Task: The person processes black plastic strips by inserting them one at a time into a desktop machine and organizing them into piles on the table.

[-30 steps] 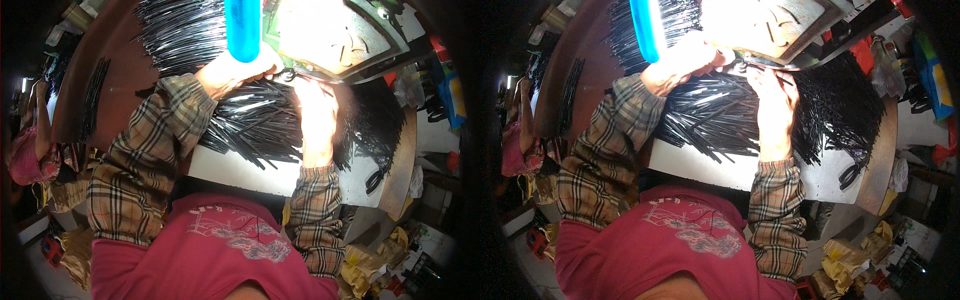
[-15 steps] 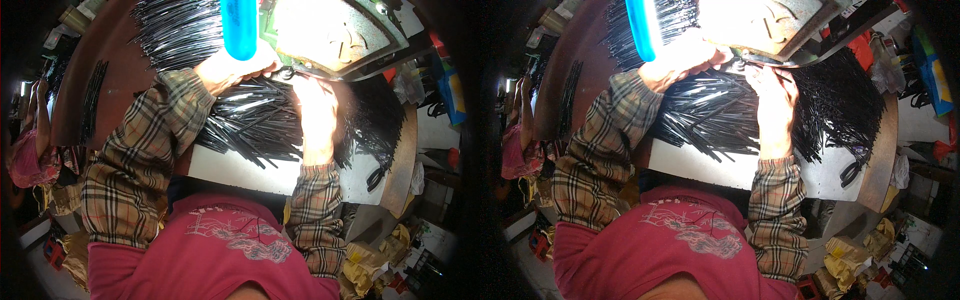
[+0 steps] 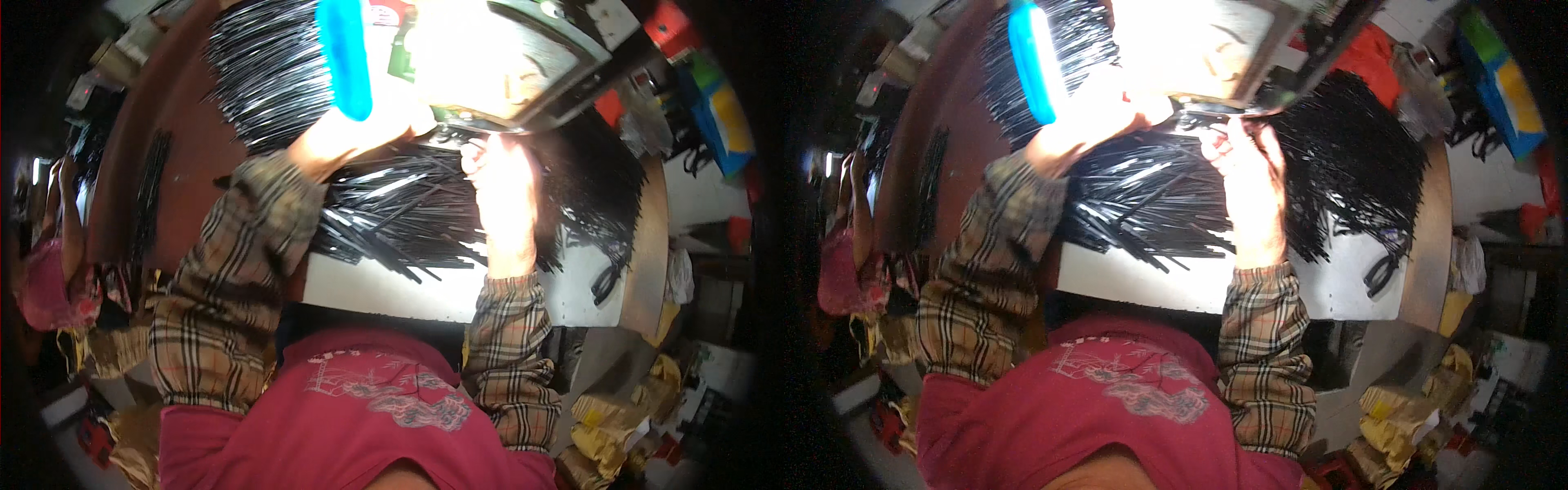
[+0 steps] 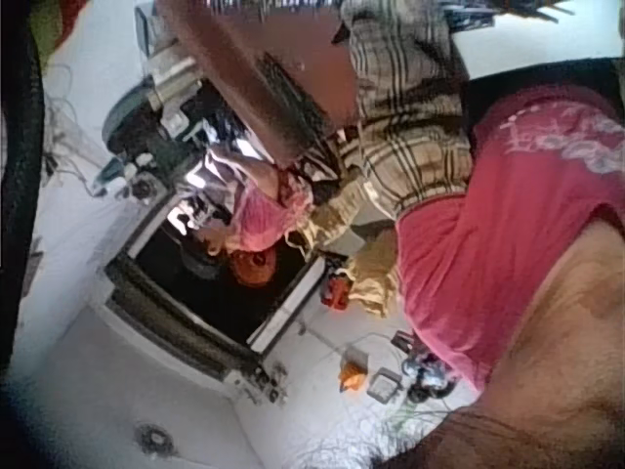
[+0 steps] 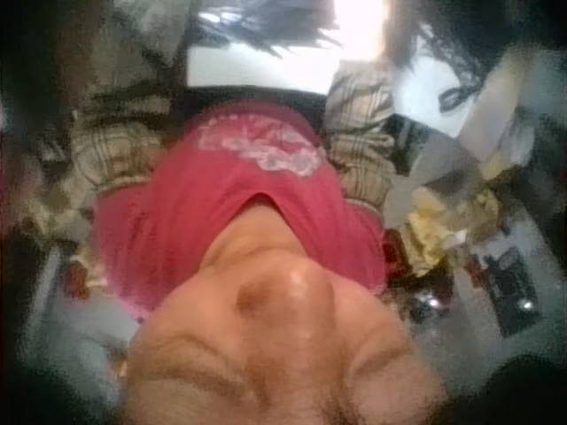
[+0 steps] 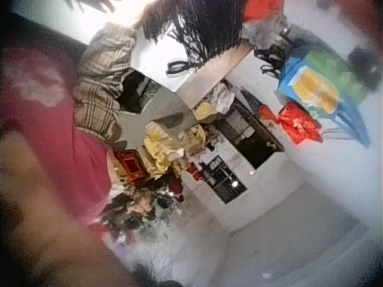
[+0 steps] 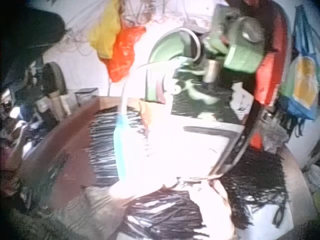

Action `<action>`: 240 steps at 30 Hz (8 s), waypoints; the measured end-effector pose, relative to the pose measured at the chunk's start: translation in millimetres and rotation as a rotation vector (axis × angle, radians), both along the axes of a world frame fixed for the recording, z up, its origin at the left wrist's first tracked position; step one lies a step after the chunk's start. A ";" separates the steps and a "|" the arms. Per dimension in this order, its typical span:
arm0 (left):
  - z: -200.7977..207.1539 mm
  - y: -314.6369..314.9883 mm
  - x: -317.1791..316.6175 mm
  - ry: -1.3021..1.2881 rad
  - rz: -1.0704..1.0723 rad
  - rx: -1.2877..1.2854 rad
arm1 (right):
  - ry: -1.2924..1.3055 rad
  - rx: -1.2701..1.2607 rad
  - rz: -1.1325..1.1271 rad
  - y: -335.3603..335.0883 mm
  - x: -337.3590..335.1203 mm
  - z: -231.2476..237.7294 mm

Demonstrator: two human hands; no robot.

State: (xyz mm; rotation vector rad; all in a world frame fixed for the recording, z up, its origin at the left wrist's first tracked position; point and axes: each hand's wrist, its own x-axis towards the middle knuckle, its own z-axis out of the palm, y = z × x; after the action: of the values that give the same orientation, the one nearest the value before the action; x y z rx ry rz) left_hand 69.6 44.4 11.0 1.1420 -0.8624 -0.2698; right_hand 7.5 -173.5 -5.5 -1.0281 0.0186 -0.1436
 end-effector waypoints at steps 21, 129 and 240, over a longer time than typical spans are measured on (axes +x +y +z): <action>19.4 -29.5 -132.5 0.918 0.306 -0.283 | -0.125 -1.424 -0.410 -112.7 -17.4 9.9; 1.9 -58.9 -73.3 0.607 0.419 0.072 | 0.033 -0.510 0.008 29.5 -9.3 -9.0; 14.7 -35.2 -113.6 1.017 0.296 -0.039 | -0.066 -0.163 0.098 34.9 -14.4 6.1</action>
State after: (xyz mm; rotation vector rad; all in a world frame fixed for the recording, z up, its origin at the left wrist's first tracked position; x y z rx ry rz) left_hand -44.0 9.2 25.8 0.9063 0.1953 -0.5176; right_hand -6.9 -138.6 0.5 -1.1844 -0.1048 -0.0901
